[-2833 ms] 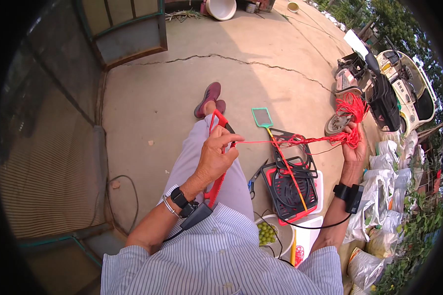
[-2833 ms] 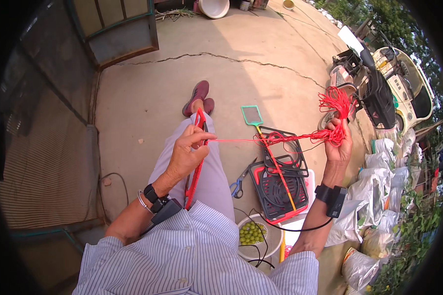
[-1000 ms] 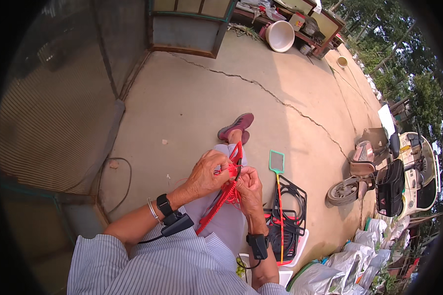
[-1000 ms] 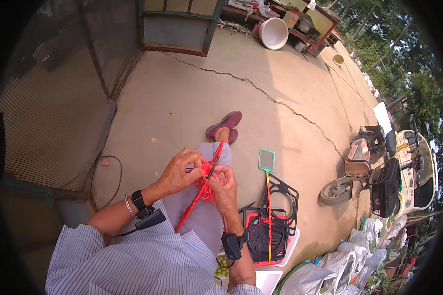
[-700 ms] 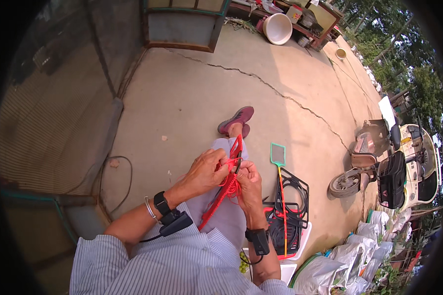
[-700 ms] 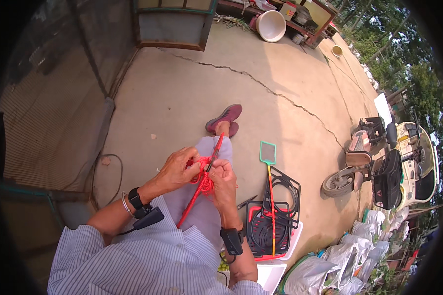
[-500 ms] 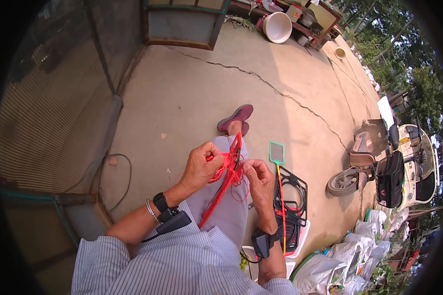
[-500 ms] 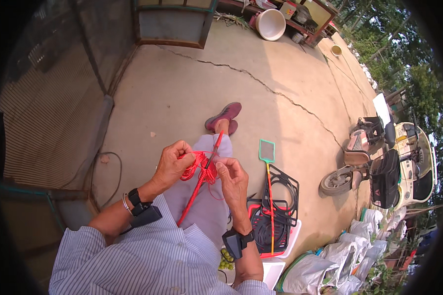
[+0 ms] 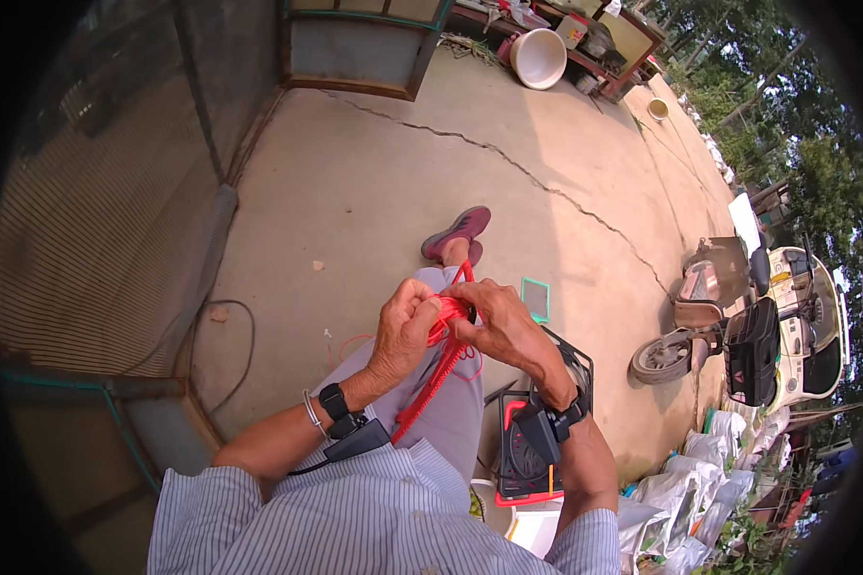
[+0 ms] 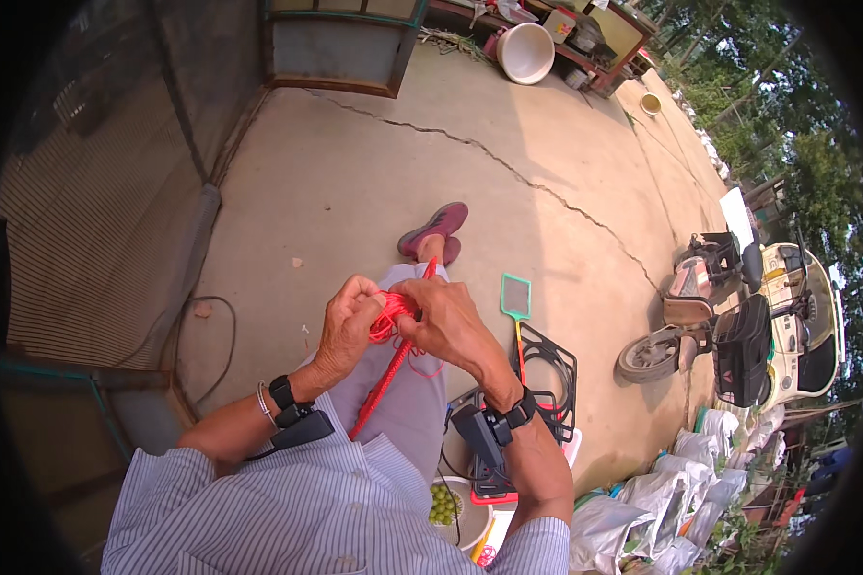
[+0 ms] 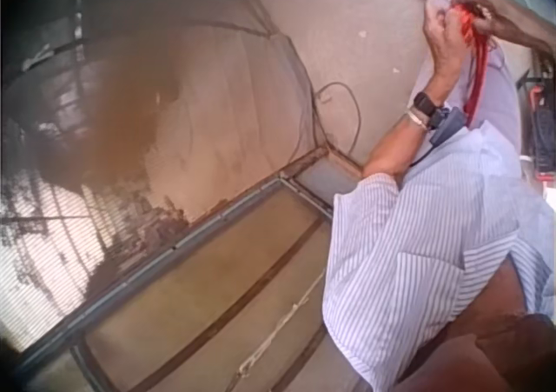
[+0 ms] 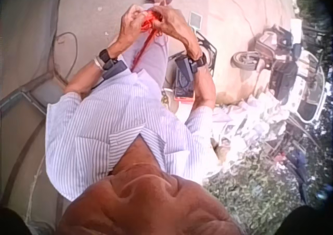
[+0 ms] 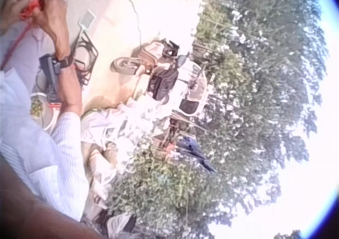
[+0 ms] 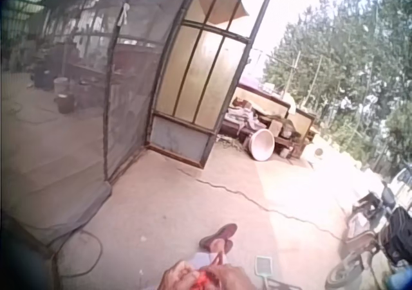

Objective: Winding a long red rope around a red plastic frame.

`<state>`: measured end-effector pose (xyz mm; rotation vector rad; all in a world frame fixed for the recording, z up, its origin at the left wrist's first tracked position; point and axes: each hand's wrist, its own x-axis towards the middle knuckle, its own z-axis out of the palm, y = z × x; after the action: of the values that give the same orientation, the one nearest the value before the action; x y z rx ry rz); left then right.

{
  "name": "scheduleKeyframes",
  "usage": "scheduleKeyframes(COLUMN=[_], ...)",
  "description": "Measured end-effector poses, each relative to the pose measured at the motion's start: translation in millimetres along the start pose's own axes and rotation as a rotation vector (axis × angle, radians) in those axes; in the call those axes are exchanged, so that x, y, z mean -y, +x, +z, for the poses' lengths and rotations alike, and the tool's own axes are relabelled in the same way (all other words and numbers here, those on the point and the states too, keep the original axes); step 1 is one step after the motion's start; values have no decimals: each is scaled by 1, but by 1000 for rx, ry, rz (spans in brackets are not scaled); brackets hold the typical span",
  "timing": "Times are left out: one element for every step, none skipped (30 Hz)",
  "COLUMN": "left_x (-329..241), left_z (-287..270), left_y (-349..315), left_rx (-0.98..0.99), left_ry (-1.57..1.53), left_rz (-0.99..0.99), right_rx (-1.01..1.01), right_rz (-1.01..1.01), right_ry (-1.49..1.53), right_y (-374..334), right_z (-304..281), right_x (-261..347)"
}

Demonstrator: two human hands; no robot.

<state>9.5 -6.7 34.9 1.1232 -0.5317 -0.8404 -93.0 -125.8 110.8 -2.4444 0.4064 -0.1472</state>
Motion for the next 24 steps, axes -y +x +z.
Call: scheduleKeyframes(left_x=[1,4,6,9,11,14,15,18,21,21,19,15,13,11,10,9,10,9,11,14,15,11,10,11], left_z=[1,2,1,0,-1,-2,-1,-1,-6,-5,-3,-1,0,3,7,10,12,14,16,16,19,21,23,24], left_y=[0,0,1,1,2,2,1,-1,-2,-3,-4,-4,-4,-4,-4,-6,-9,-13,-18,-22,-24,-27,-29,-30], left_rx=[-21,-16,-86,-154,-159,-158,-152,-145,-143,-118,-111,-32,45,47,112,177,179,237,296,293,307,336,365,372], left_ry=[-16,-18,-83,-148,-148,-99,-49,-50,-48,-54,-55,-89,-122,-121,-156,-191,-189,-172,-155,-192,-188,-207,-227,-225], left_rz=[-33,-36,-70,-105,-103,-105,-104,-107,-133,-163,-165,-232,-300,-303,-358,-414,-421,-443,-466,-476,-488,-475,-462,-469], right_rx=[-28,-58,-52,-213,-374,-359,-441,-560,-622,-750,-780,-798,-799,-805,-795,-816,-833,-858,-886,-925,-971,-991,-1009,-1067], right_rz=[-30,-59,-65,-43,-19,174,199,142,44,42,-37,-147,-191,-207,-236,-260,-285,-299,-312,-306,-300,-283,-277,-236], right_ry=[-45,-89,-90,-34,24,324,637,839,1099,1229,1498,1569,1632,1667,1713,1756,1754,1745,1735,1674,1610,1591,1586,1596], right_y=[-1,-4,-6,-10,-13,-17,-21,-26,-28,-39,-53,-72,-91,-109,-131,-151,-169,-188,-207,-225,-244,-259,-270,-276], right_z=[4,6,7,9,9,-2,-9,-19,-29,-46,-63,-75,-84,-91,-97,-101,-104,-108,-110,-112,-113,-114,-108,-102], right_x=[-7,-11,-9,-8,-8,7,3,-3,-4,-5,-12,-21,-31,-37,-45,-47,-47,-45,-45,-46,-49,-50,-53,-53])
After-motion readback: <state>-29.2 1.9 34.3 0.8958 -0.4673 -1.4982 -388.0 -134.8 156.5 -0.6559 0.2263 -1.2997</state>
